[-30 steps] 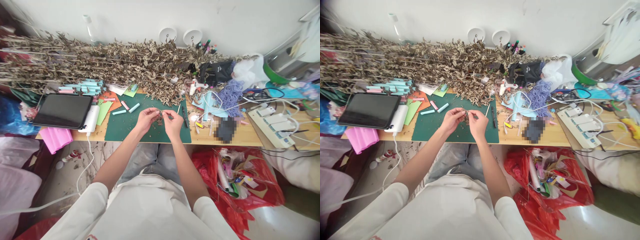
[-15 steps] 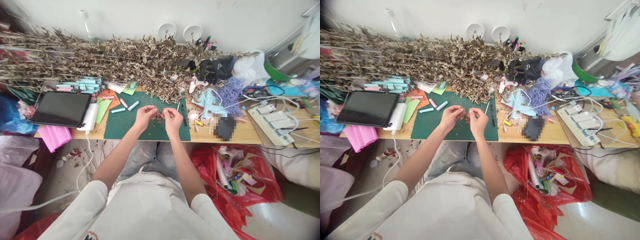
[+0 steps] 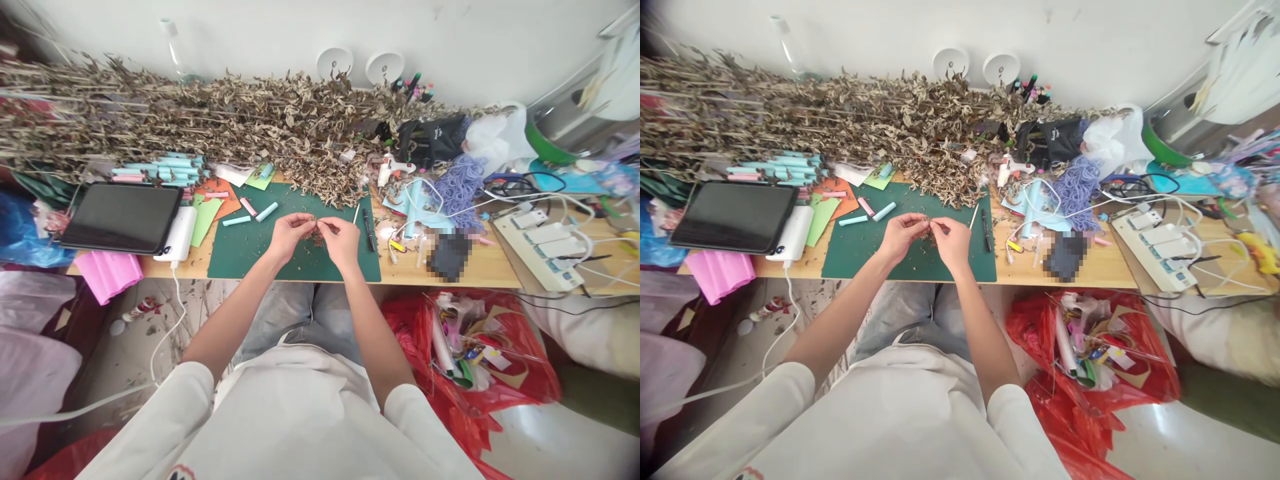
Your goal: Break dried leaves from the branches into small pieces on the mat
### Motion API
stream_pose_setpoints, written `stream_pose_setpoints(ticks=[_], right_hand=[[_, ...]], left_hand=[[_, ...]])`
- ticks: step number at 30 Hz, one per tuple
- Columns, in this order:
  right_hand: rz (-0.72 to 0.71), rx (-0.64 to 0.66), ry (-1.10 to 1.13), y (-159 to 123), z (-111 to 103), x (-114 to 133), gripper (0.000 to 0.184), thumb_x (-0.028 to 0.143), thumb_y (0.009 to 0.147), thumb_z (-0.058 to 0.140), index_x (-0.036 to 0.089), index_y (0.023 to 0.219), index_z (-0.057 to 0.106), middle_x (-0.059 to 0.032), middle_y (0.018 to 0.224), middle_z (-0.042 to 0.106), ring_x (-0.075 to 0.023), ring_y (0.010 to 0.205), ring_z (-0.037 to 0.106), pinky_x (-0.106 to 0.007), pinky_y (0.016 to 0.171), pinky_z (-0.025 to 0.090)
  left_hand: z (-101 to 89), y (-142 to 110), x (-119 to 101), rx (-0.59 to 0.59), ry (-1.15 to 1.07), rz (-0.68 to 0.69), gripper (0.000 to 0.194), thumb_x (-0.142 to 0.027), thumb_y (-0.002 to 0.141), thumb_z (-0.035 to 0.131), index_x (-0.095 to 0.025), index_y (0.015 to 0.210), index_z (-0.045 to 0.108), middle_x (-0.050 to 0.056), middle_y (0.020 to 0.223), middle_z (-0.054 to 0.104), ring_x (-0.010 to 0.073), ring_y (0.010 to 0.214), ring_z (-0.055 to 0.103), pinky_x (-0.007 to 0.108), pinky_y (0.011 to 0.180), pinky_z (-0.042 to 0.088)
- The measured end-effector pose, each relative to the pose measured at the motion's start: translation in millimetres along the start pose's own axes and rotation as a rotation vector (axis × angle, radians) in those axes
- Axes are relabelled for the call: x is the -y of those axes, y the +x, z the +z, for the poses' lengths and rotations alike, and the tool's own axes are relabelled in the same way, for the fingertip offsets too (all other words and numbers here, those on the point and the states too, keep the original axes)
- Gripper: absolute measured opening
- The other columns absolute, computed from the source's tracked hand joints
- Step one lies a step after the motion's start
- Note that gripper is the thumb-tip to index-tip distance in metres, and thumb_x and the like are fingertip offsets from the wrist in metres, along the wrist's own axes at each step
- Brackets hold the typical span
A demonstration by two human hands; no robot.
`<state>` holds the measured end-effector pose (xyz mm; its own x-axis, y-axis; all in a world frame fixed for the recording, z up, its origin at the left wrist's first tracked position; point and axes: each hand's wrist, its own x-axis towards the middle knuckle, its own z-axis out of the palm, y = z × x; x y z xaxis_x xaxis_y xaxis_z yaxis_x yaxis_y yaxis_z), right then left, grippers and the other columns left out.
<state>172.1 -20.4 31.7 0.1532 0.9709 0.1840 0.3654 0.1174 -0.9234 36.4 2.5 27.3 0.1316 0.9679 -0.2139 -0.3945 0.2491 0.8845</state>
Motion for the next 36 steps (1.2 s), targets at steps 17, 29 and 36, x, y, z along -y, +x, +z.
stream_pose_setpoints(ticks=[17, 29, 36], right_hand=[[0.076, -0.024, 0.24, -4, 2, -12, 0.028, 0.039, 0.081, 0.063, 0.019, 0.097, 0.074, -0.0061, 0.095, 0.077, -0.0198, 0.083, 0.073, -0.036, 0.077, 0.062], [-0.131, -0.068, -0.232, -3, 3, 3, 0.019, 0.026, 0.085, 0.052, 0.019, 0.086, 0.07, -0.0069, 0.085, 0.073, -0.0189, 0.074, 0.067, -0.033, 0.076, 0.055], [0.094, -0.142, 0.155, 4, 12, -2, 0.021, 0.035, 0.084, 0.053, 0.018, 0.087, 0.066, -0.0038, 0.077, 0.072, -0.0159, 0.069, 0.067, -0.028, 0.067, 0.056]], left_hand=[[2.6, -1, 4, 0.048, -0.098, 0.029, 0.033, -0.027, 0.059, 0.09, -0.014, 0.083, 0.071, 0.003, 0.084, 0.072, 0.0109, 0.075, 0.068, 0.026, 0.08, 0.056], [5.1, 5, 5, 0.005, 0.238, 0.157, 0.02, -0.016, 0.061, 0.083, -0.013, 0.08, 0.075, 0.002, 0.073, 0.07, 0.0108, 0.065, 0.061, 0.022, 0.065, 0.048], [7.0, 5, -1, -0.067, -0.153, 0.011, 0.023, -0.022, 0.063, 0.082, -0.014, 0.08, 0.068, -0.002, 0.071, 0.064, 0.0052, 0.059, 0.056, 0.018, 0.061, 0.046]])
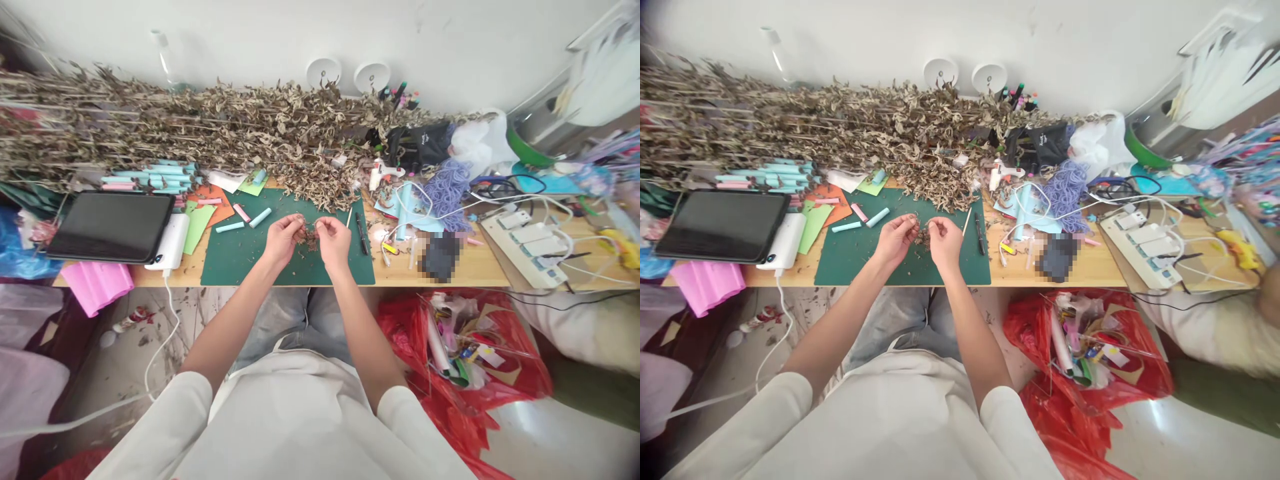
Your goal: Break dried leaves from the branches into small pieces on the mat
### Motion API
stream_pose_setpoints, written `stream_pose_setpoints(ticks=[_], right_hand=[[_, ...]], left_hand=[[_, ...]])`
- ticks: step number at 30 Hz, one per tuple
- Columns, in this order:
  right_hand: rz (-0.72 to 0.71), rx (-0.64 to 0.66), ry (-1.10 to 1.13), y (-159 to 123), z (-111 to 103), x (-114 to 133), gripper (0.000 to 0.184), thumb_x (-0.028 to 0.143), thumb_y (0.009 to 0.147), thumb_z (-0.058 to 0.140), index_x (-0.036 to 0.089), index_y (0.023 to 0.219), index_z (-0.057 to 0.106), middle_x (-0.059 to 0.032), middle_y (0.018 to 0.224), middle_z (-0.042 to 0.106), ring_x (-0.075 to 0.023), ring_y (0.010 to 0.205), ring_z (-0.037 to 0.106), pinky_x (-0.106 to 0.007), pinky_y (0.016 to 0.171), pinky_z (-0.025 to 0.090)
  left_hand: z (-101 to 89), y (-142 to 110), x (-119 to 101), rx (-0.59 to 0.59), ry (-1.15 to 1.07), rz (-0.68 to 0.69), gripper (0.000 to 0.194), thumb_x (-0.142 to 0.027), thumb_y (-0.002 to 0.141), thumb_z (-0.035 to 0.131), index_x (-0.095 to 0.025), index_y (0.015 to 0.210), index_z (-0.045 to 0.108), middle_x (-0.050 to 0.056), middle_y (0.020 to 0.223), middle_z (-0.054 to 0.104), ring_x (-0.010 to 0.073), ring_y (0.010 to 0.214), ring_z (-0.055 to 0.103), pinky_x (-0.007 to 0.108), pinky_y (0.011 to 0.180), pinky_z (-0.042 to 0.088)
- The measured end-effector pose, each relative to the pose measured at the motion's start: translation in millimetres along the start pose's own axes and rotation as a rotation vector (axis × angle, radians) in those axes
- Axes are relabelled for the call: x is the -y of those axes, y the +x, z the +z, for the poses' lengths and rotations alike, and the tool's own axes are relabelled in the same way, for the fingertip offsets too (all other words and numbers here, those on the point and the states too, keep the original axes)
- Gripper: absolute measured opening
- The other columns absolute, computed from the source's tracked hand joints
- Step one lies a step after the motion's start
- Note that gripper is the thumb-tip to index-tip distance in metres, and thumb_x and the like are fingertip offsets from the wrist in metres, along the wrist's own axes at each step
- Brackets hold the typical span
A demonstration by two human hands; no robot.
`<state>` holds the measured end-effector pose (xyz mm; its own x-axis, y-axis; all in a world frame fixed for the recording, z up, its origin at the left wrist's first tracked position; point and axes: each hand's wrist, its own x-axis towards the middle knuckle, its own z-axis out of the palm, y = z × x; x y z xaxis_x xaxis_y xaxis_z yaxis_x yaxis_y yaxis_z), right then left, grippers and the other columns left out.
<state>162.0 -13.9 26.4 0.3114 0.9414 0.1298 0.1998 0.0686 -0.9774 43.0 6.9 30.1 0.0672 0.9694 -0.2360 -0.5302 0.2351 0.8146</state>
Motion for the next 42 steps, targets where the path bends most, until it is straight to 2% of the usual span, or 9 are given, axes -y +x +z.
stream_pose_setpoints(ticks=[5, 10, 16, 25, 27, 32, 34, 39, 42], right_hand=[[-0.024, 0.019, -0.094, 2, -6, -5, 0.018, 0.031, 0.079, 0.062, 0.018, 0.088, 0.072, -0.0055, 0.082, 0.076, -0.0187, 0.074, 0.07, -0.033, 0.076, 0.058], [-0.078, 0.126, -0.288, 1, -11, -4, 0.019, 0.02, 0.081, 0.056, 0.021, 0.085, 0.075, -0.0052, 0.086, 0.078, -0.0204, 0.078, 0.073, -0.037, 0.084, 0.058], [-0.039, 0.149, -0.022, 3, -13, 7, 0.025, 0.037, 0.081, 0.066, 0.019, 0.096, 0.074, -0.0059, 0.092, 0.078, -0.019, 0.082, 0.074, -0.034, 0.082, 0.06], [-0.183, 0.096, -0.248, -3, -11, 15, 0.015, 0.027, 0.081, 0.06, 0.02, 0.081, 0.074, -0.0046, 0.083, 0.076, -0.0171, 0.07, 0.069, -0.031, 0.074, 0.057], [-0.155, 0.047, -0.181, -4, -6, 13, 0.015, 0.029, 0.081, 0.061, 0.019, 0.081, 0.073, -0.0047, 0.081, 0.075, -0.0171, 0.07, 0.068, -0.031, 0.073, 0.057], [0.062, -0.048, 0.187, 0, -1, 1, 0.021, 0.037, 0.077, 0.066, 0.017, 0.083, 0.069, -0.0031, 0.076, 0.073, -0.017, 0.071, 0.069, -0.031, 0.072, 0.058], [0.042, -0.042, 0.164, 2, -5, -2, 0.02, 0.036, 0.077, 0.066, 0.018, 0.084, 0.069, -0.0029, 0.078, 0.073, -0.0169, 0.072, 0.069, -0.032, 0.074, 0.059], [-0.076, 0.054, -0.125, -1, -14, -3, 0.014, 0.027, 0.079, 0.062, 0.02, 0.082, 0.073, -0.0053, 0.088, 0.075, -0.0175, 0.078, 0.07, -0.032, 0.079, 0.059], [-0.056, 0.053, -0.107, -2, -12, 1, 0.019, 0.031, 0.081, 0.062, 0.019, 0.091, 0.073, -0.0067, 0.092, 0.075, -0.0181, 0.081, 0.071, -0.033, 0.08, 0.06]], left_hand=[[-6.5, -3, -4, 0.017, 0.041, 0.036, 0.035, -0.024, 0.061, 0.086, -0.016, 0.09, 0.069, -0.002, 0.073, 0.067, 0.0066, 0.065, 0.06, 0.02, 0.067, 0.05], [-7.0, -5, -1, 0.027, 0.063, 0.055, 0.032, -0.026, 0.057, 0.089, -0.016, 0.083, 0.074, 0.0, 0.078, 0.07, 0.0079, 0.067, 0.062, 0.022, 0.07, 0.053], [-5.7, -6, 1, 0.067, 0.083, 0.057, 0.033, -0.031, 0.058, 0.09, -0.017, 0.084, 0.077, 0.003, 0.08, 0.074, 0.0108, 0.074, 0.066, 0.025, 0.078, 0.054], [-4.3, -4, 4, 0.013, 0.389, 0.191, 0.023, -0.025, 0.062, 0.086, -0.014, 0.081, 0.076, 0.003, 0.074, 0.072, 0.0128, 0.067, 0.063, 0.025, 0.069, 0.052], [-2.1, -5, 4, 0.005, 0.31, 0.18, 0.021, -0.023, 0.063, 0.085, -0.014, 0.079, 0.074, 0.002, 0.073, 0.071, 0.0112, 0.067, 0.062, 0.024, 0.069, 0.052], [-1.3, -5, 1, 0.059, -0.044, -0.018, 0.024, -0.02, 0.064, 0.085, -0.013, 0.084, 0.072, 0.0, 0.075, 0.068, 0.0066, 0.064, 0.061, 0.019, 0.068, 0.051], [-3.8, -3, 0, 0.054, -0.085, -0.044, 0.023, -0.017, 0.065, 0.084, -0.013, 0.084, 0.072, 0.001, 0.077, 0.069, 0.0062, 0.067, 0.063, 0.018, 0.071, 0.053], [-10.1, 0, 1, 0.044, -0.1, -0.067, 0.02, -0.015, 0.064, 0.084, -0.013, 0.082, 0.075, 0.002, 0.079, 0.072, 0.0059, 0.07, 0.065, 0.016, 0.073, 0.054], [-10.6, -1, 3, 0.059, -0.082, -0.064, 0.026, -0.017, 0.058, 0.088, -0.013, 0.08, 0.075, 0.002, 0.08, 0.073, 0.0067, 0.071, 0.066, 0.018, 0.075, 0.055]])
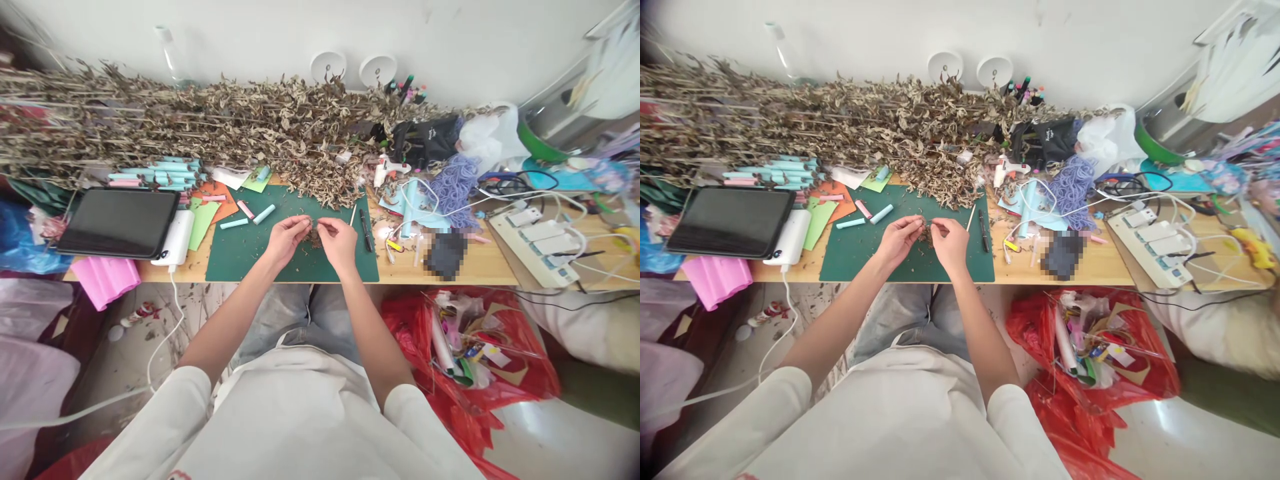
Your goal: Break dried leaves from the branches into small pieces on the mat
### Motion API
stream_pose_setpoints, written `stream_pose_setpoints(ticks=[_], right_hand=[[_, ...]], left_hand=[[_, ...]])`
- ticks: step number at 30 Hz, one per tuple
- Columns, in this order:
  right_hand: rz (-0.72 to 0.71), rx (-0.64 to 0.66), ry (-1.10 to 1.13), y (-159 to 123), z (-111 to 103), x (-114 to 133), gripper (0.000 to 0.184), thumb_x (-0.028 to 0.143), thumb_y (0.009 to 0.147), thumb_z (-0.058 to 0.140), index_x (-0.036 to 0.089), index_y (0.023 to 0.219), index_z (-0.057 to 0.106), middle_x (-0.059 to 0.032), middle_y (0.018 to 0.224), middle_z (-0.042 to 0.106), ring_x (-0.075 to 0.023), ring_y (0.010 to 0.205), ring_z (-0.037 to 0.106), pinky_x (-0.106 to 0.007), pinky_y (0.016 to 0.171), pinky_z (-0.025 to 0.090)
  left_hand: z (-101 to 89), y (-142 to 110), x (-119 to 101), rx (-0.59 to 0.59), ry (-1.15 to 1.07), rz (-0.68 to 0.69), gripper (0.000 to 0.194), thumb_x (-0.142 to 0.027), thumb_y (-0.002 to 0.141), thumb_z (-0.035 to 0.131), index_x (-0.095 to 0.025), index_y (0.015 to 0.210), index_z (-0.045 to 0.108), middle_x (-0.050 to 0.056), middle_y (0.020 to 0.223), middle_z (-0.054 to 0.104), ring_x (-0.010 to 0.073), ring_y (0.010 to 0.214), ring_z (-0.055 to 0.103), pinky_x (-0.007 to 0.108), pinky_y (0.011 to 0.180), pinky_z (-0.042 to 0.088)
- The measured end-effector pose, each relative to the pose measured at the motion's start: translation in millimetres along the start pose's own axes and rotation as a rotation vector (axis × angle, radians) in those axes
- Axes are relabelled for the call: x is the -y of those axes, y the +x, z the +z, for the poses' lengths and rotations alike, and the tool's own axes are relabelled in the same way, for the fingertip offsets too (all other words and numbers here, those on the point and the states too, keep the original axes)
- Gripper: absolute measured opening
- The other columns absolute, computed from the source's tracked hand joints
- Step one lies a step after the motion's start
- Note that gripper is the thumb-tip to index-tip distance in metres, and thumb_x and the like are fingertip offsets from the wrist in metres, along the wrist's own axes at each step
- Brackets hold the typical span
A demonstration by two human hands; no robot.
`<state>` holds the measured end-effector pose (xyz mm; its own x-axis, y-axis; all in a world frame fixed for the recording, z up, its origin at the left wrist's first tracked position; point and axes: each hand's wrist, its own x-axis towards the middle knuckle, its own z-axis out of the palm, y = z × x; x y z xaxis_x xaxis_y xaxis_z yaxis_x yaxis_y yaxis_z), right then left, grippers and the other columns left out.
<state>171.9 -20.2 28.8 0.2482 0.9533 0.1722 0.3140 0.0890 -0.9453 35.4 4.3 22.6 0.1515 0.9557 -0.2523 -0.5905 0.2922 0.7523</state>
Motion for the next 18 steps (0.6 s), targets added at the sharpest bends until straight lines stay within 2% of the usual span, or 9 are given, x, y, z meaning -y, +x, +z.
stream_pose_setpoints(ticks=[2, 5, 9, 13, 15, 18], right_hand=[[0.03, -0.01, 0.07, 0.4, 2.3, 3.5, 0.025, 0.036, 0.081, 0.064, 0.018, 0.096, 0.072, -0.0066, 0.089, 0.076, -0.0186, 0.081, 0.072, -0.033, 0.08, 0.06], [0.032, 0.043, 0.096, 1.3, 4.4, 8.2, 0.022, 0.036, 0.079, 0.066, 0.019, 0.09, 0.073, -0.0051, 0.086, 0.077, -0.019, 0.078, 0.072, -0.033, 0.079, 0.06], [0.004, 0.029, 0.005, 0.1, 4.4, 9.9, 0.016, 0.03, 0.08, 0.062, 0.019, 0.082, 0.073, -0.0043, 0.082, 0.077, -0.019, 0.073, 0.072, -0.032, 0.075, 0.059], [-0.099, -0.006, -0.145, -1.7, 6.0, 8.6, 0.014, 0.028, 0.08, 0.06, 0.02, 0.081, 0.072, -0.0041, 0.08, 0.075, -0.0186, 0.07, 0.069, -0.032, 0.073, 0.057], [-0.134, -0.014, -0.176, -1.5, 6.7, 8.7, 0.013, 0.027, 0.08, 0.06, 0.021, 0.08, 0.071, -0.0039, 0.08, 0.074, -0.0182, 0.069, 0.068, -0.032, 0.073, 0.056], [-0.058, -0.029, -0.065, -0.1, 6.0, 9.0, 0.013, 0.028, 0.079, 0.059, 0.02, 0.081, 0.069, -0.0034, 0.077, 0.073, -0.0176, 0.069, 0.068, -0.031, 0.072, 0.057]], left_hand=[[1.1, -1.9, 0.7, 0.006, 0.024, 0.015, 0.029, -0.019, 0.055, 0.09, -0.014, 0.08, 0.076, 0.002, 0.081, 0.073, 0.008, 0.072, 0.067, 0.02, 0.078, 0.056], [3.6, -4.0, 1.5, -0.011, 0.078, 0.058, 0.032, -0.023, 0.053, 0.09, -0.015, 0.081, 0.076, 0.003, 0.081, 0.074, 0.0104, 0.074, 0.068, 0.025, 0.08, 0.056], [4.6, -3.0, 4.0, -0.059, 0.264, 0.129, 0.032, -0.028, 0.056, 0.088, -0.014, 0.082, 0.076, 0.004, 0.077, 0.074, 0.0129, 0.071, 0.067, 0.029, 0.077, 0.056], [2.3, 1.0, 6.4, -0.052, 0.501, 0.25, 0.022, -0.026, 0.063, 0.081, -0.013, 0.081, 0.076, 0.004, 0.076, 0.073, 0.0134, 0.068, 0.065, 0.026, 0.069, 0.053], [0.9, 2.5, 6.2, -0.044, 0.516, 0.275, 0.02, -0.026, 0.065, 0.08, -0.014, 0.081, 0.076, 0.004, 0.077, 0.073, 0.0128, 0.068, 0.064, 0.025, 0.068, 0.052], [-1.1, 3.4, 3.8, -0.044, 0.412, 0.234, 0.024, -0.027, 0.064, 0.082, -0.014, 0.083, 0.076, 0.004, 0.078, 0.073, 0.012, 0.068, 0.064, 0.026, 0.07, 0.052]])
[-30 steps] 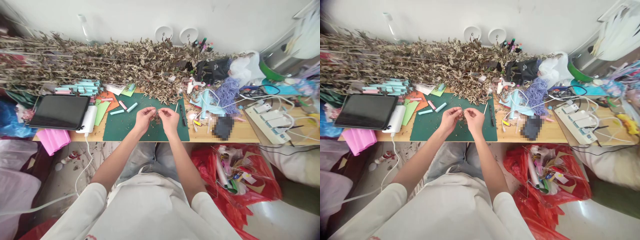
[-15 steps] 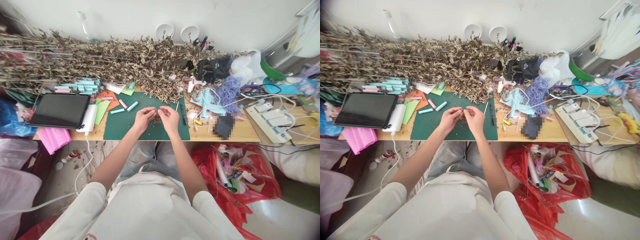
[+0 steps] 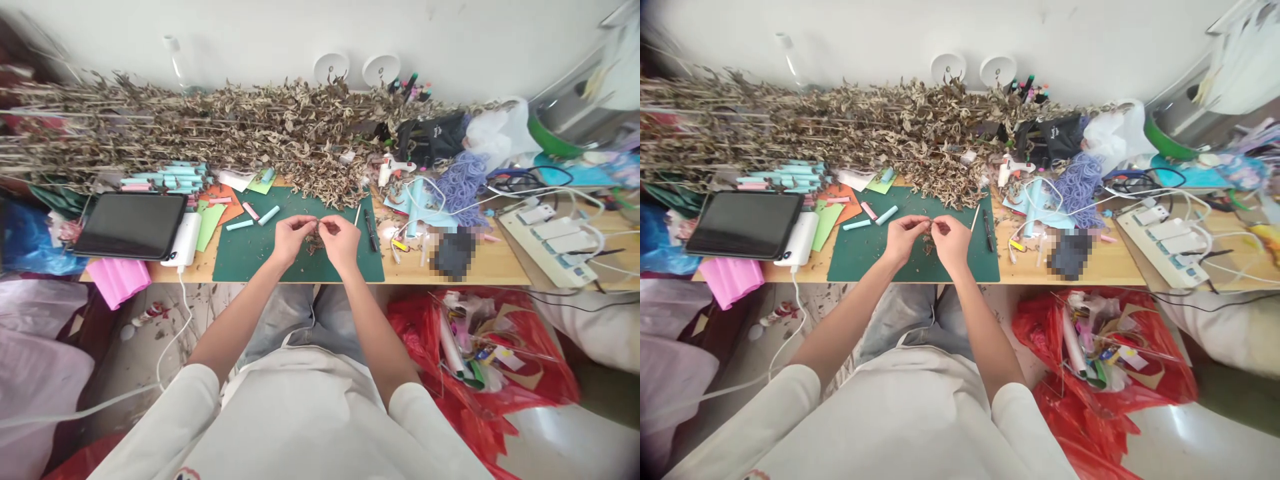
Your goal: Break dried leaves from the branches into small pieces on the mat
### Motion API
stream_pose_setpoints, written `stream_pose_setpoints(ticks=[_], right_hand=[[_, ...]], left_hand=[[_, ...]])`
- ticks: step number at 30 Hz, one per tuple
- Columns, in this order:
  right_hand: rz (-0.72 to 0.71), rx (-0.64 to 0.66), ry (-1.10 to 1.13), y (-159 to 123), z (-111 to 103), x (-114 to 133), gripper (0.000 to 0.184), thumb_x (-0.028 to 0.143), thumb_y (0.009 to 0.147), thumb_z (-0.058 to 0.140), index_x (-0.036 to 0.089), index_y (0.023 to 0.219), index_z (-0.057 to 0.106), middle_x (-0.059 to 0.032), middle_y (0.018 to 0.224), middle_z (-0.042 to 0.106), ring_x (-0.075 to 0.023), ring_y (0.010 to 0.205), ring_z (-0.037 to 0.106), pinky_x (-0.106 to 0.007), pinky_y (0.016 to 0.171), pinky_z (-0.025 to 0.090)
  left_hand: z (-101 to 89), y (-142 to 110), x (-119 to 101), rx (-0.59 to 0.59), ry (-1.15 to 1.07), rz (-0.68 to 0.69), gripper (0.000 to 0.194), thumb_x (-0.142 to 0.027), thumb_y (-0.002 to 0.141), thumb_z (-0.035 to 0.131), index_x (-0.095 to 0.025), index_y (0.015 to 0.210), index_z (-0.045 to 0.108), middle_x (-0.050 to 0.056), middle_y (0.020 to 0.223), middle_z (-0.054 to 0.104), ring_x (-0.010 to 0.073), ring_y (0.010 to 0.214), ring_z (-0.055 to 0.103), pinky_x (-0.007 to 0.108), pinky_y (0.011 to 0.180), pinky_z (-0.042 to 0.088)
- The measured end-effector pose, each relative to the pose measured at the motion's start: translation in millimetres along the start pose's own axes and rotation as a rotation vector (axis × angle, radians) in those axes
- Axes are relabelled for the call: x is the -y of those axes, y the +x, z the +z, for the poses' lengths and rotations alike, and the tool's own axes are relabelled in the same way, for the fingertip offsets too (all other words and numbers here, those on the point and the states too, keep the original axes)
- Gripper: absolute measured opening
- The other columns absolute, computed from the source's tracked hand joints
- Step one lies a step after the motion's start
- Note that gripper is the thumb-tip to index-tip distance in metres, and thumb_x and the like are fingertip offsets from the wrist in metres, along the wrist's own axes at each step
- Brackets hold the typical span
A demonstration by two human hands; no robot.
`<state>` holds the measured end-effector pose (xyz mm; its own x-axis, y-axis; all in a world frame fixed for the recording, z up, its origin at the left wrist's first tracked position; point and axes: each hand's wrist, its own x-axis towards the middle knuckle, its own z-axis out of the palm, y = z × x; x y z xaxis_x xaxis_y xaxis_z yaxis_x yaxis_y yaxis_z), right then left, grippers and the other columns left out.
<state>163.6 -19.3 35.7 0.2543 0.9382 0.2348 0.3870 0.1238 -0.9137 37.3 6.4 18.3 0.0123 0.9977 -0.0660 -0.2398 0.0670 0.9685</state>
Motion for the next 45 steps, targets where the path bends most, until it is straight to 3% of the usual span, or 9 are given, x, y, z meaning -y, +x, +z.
stream_pose_setpoints(ticks=[4, 8, 12, 20, 25, 32, 37, 41, 45], right_hand=[[0.083, -0.04, 0.095, 2, -3, -3, 0.012, 0.029, 0.078, 0.06, 0.019, 0.079, 0.067, -0.0036, 0.076, 0.072, -0.0177, 0.07, 0.068, -0.031, 0.073, 0.058], [0.08, 0.029, 0.101, 3, -5, -8, 0.017, 0.028, 0.077, 0.061, 0.02, 0.09, 0.068, -0.0024, 0.078, 0.072, -0.0162, 0.07, 0.068, -0.031, 0.074, 0.058], [0.076, 0.131, 0.109, 4, -7, -8, 0.027, 0.028, 0.077, 0.063, 0.02, 0.102, 0.07, -0.0034, 0.087, 0.075, -0.0166, 0.078, 0.07, -0.032, 0.078, 0.059], [0.015, 0.123, -0.007, 7, -9, -3, 0.016, 0.03, 0.079, 0.063, 0.02, 0.082, 0.076, -0.0032, 0.081, 0.077, -0.0185, 0.073, 0.071, -0.032, 0.077, 0.058], [0.135, 0.007, 0.164, 7, -2, -11, 0.022, 0.036, 0.078, 0.063, 0.017, 0.085, 0.073, -0.0047, 0.079, 0.076, -0.0193, 0.073, 0.071, -0.032, 0.073, 0.059], [0.117, 0.088, 0.257, 5, 0, -17, 0.031, 0.037, 0.079, 0.066, 0.018, 0.103, 0.073, -0.0054, 0.089, 0.077, -0.0188, 0.081, 0.073, -0.035, 0.08, 0.06], [0.08, 0.152, 0.207, 5, -1, -14, 0.027, 0.035, 0.078, 0.067, 0.019, 0.098, 0.076, -0.0057, 0.1, 0.078, -0.0204, 0.089, 0.074, -0.037, 0.086, 0.059], [0.047, 0.139, 0.106, 3, -3, -10, 0.02, 0.032, 0.078, 0.065, 0.019, 0.087, 0.076, -0.0037, 0.084, 0.078, -0.0187, 0.075, 0.073, -0.033, 0.078, 0.06], [0.057, 0.024, 0.033, 4, -8, -8, 0.016, 0.028, 0.075, 0.063, 0.018, 0.081, 0.074, -0.0037, 0.075, 0.076, -0.0181, 0.068, 0.07, -0.031, 0.072, 0.058]], left_hand=[[-4.0, 0, -3, -0.026, -0.143, -0.089, 0.028, -0.027, 0.059, 0.085, -0.014, 0.082, 0.074, 0.002, 0.075, 0.071, 0.0104, 0.065, 0.062, 0.026, 0.071, 0.052], [-4.0, 0, -3, -0.028, -0.159, -0.086, 0.031, -0.027, 0.058, 0.087, -0.015, 0.082, 0.072, 0.001, 0.077, 0.07, 0.0109, 0.067, 0.063, 0.028, 0.074, 0.053], [-1.3, 0, -4, 0.011, -0.049, -0.049, 0.031, -0.029, 0.056, 0.088, -0.014, 0.078, 0.073, 0.003, 0.074, 0.071, 0.0134, 0.068, 0.064, 0.029, 0.074, 0.053], [-2.3, 1, -7, 0.082, 0.249, 0.066, 0.021, -0.023, 0.064, 0.08, -0.015, 0.083, 0.077, 0.006, 0.08, 0.075, 0.0172, 0.073, 0.067, 0.029, 0.073, 0.053], [-4.8, -3, -9, 0.016, 0.107, 0.027, 0.023, -0.027, 0.062, 0.082, -0.014, 0.08, 0.076, 0.006, 0.078, 0.074, 0.0151, 0.07, 0.065, 0.029, 0.072, 0.053], [-9.9, -5, -8, 0.033, 0.013, -0.046, 0.034, -0.032, 0.058, 0.087, -0.015, 0.087, 0.078, 0.008, 0.087, 0.076, 0.0174, 0.078, 0.068, 0.033, 0.083, 0.054], [-4.5, -3, -6, 0.046, -0.003, -0.029, 0.032, -0.032, 0.058, 0.086, -0.014, 0.084, 0.077, 0.007, 0.083, 0.076, 0.0165, 0.075, 0.068, 0.033, 0.081, 0.055], [-1.3, -1, -9, 0.069, 0.105, 0.007, 0.03, -0.029, 0.06, 0.083, -0.014, 0.084, 0.075, 0.005, 0.078, 0.074, 0.0166, 0.073, 0.067, 0.029, 0.074, 0.055], [-3.5, 1, -8, 0.039, 0.252, 0.099, 0.02, -0.025, 0.064, 0.076, -0.015, 0.081, 0.075, 0.004, 0.076, 0.073, 0.0154, 0.07, 0.065, 0.026, 0.068, 0.051]])
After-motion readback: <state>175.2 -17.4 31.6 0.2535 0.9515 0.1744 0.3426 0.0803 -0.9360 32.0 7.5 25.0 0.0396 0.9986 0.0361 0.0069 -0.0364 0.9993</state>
